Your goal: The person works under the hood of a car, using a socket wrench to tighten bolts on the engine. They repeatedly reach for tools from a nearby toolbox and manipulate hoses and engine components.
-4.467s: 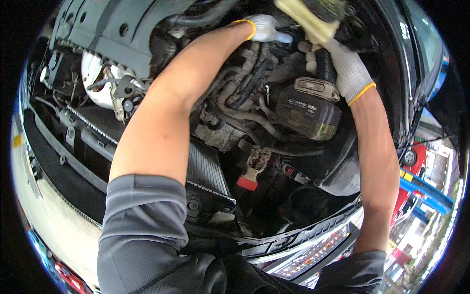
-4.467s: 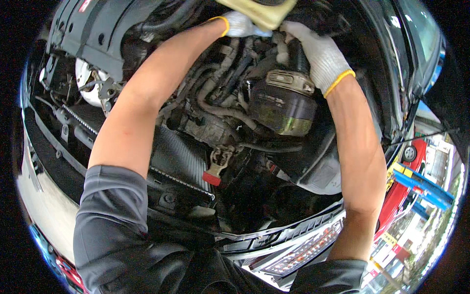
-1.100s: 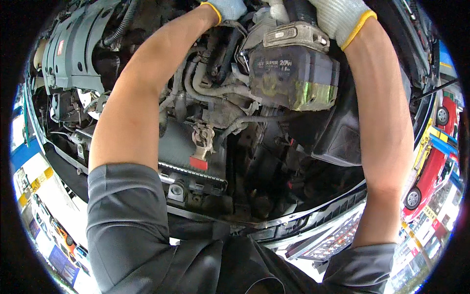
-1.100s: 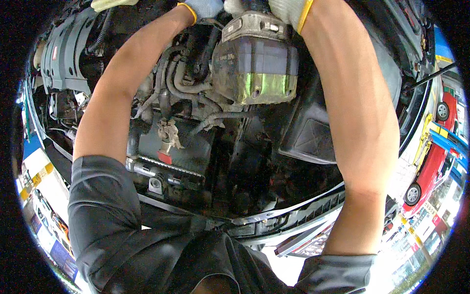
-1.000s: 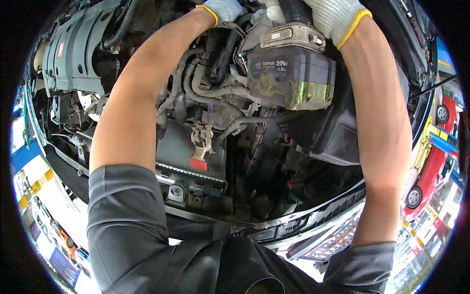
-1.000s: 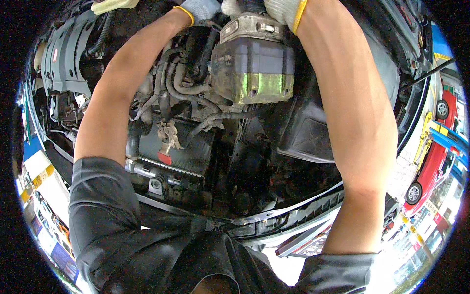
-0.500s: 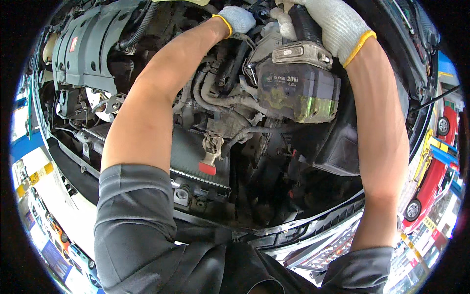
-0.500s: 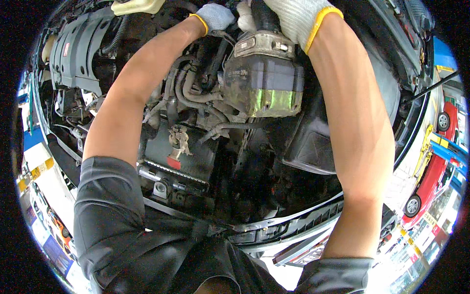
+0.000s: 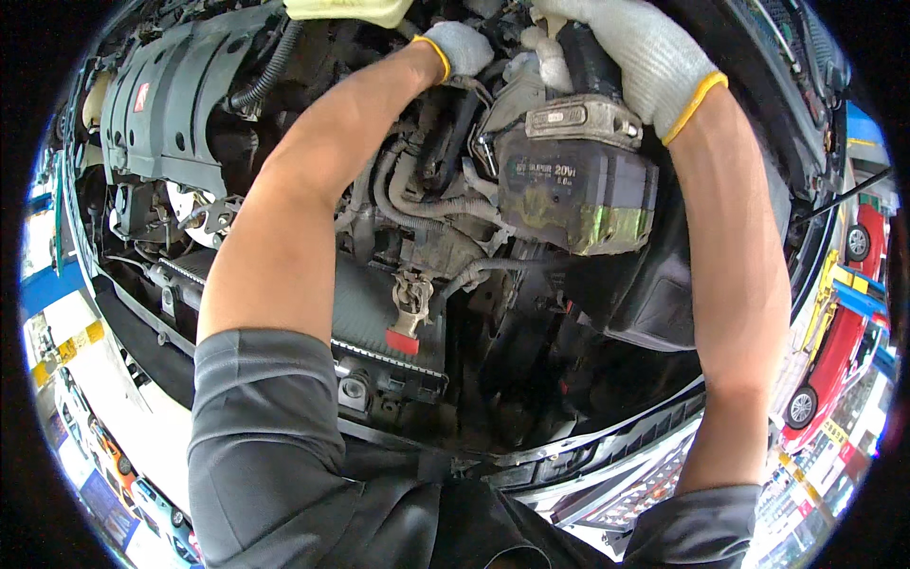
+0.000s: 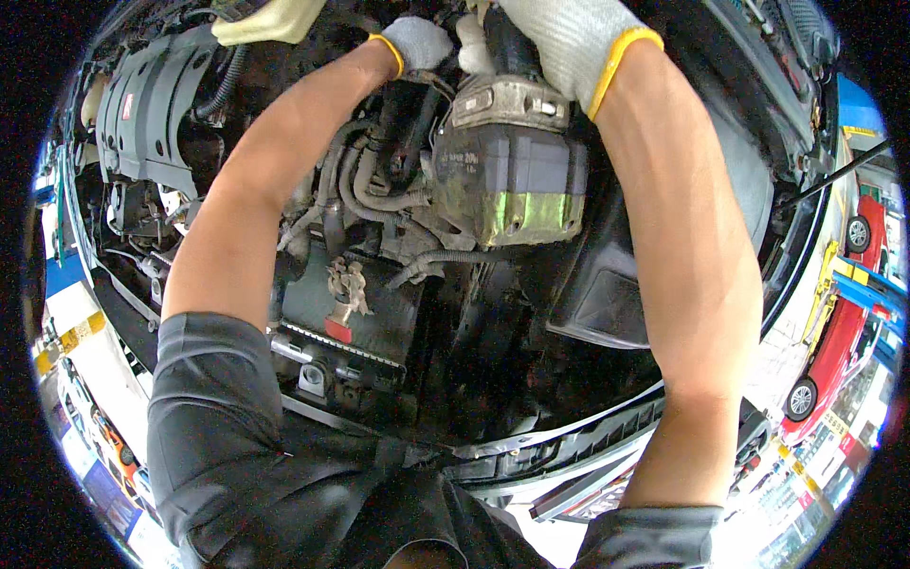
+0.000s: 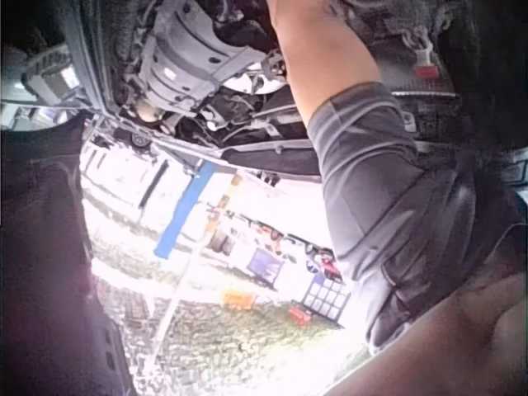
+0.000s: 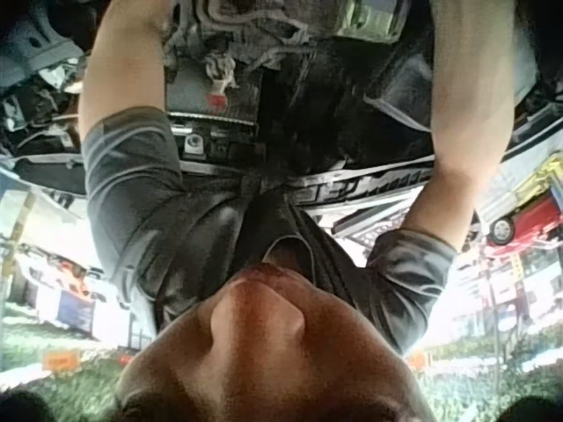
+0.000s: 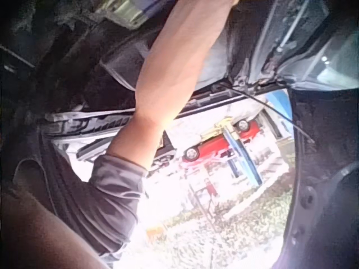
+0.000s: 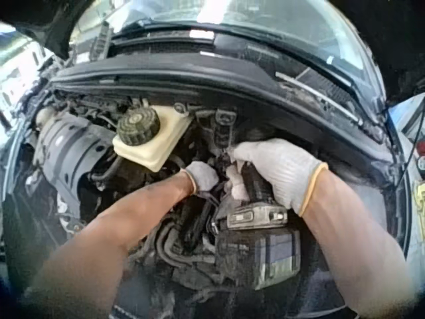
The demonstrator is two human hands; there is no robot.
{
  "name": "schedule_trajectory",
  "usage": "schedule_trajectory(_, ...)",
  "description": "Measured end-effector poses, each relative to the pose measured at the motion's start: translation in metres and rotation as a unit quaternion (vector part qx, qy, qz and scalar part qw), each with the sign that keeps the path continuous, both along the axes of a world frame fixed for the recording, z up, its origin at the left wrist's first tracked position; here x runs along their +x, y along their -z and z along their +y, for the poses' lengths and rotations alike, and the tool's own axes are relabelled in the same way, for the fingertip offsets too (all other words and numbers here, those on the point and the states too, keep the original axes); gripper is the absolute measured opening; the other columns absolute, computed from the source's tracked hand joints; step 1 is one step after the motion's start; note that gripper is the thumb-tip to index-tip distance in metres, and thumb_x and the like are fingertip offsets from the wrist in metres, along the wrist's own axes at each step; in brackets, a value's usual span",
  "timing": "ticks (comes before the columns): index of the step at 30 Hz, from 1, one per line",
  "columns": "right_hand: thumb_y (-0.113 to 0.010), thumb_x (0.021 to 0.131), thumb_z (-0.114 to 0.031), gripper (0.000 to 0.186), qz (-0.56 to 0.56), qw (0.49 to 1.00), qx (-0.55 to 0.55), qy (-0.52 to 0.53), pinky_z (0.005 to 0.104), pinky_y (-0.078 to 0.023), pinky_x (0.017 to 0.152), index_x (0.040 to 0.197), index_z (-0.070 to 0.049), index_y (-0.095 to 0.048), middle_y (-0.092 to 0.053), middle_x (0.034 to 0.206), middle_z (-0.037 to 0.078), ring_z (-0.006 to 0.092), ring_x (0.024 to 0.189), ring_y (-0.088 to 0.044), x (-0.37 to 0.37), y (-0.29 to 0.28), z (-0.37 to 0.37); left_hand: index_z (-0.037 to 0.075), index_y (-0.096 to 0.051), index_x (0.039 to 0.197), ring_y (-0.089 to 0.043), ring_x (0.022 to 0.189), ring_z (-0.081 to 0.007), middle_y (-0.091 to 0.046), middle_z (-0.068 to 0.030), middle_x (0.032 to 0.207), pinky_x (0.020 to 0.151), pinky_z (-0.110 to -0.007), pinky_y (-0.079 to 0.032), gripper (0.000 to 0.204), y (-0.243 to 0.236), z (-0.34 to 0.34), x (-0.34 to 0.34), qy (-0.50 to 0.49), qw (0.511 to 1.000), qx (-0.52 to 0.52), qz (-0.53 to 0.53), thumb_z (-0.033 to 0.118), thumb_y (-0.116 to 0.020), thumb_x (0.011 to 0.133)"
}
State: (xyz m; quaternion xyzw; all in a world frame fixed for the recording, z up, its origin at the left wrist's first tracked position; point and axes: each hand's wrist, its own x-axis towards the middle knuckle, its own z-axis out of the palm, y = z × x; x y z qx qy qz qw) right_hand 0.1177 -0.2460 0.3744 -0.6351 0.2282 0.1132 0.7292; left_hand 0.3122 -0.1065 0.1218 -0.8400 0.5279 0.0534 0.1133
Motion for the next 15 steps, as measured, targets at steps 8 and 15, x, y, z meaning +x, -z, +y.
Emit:
schedule_trajectory(8,-0.075,0.108,-0.020,0.023,-0.017,1.000,-0.012,-0.007,0.0358,-0.065,0.056,0.110,0.003,-0.074,-0.076,0.093,0.016,0.0246,0.068,-0.073,0.002,0.010,-0.004,0.006,-0.085,0.119,-0.080,0.115,-0.0455,-0.082,-0.0242,0.124,0.096,-0.054,-0.065,0.029,-0.017,-0.005,0.001,-0.036,0.997,0.025,0.061,0.016,-0.064,0.101)
schedule_trajectory(15,-0.079,0.107,-0.024,0.027,-0.035,0.999,-0.016,-0.018,0.0310,-0.065,0.057,0.109,0.003,-0.075,-0.078,0.097,0.015,0.0209,0.068,-0.073,0.006,0.016,-0.009,0.007,-0.088,0.117,-0.080,0.115,-0.0445,-0.084,-0.0220,0.122,0.097,-0.054,-0.065,0.028,-0.032,-0.009,-0.010,-0.020,0.996,0.082,0.034,0.019,-0.070,0.098)
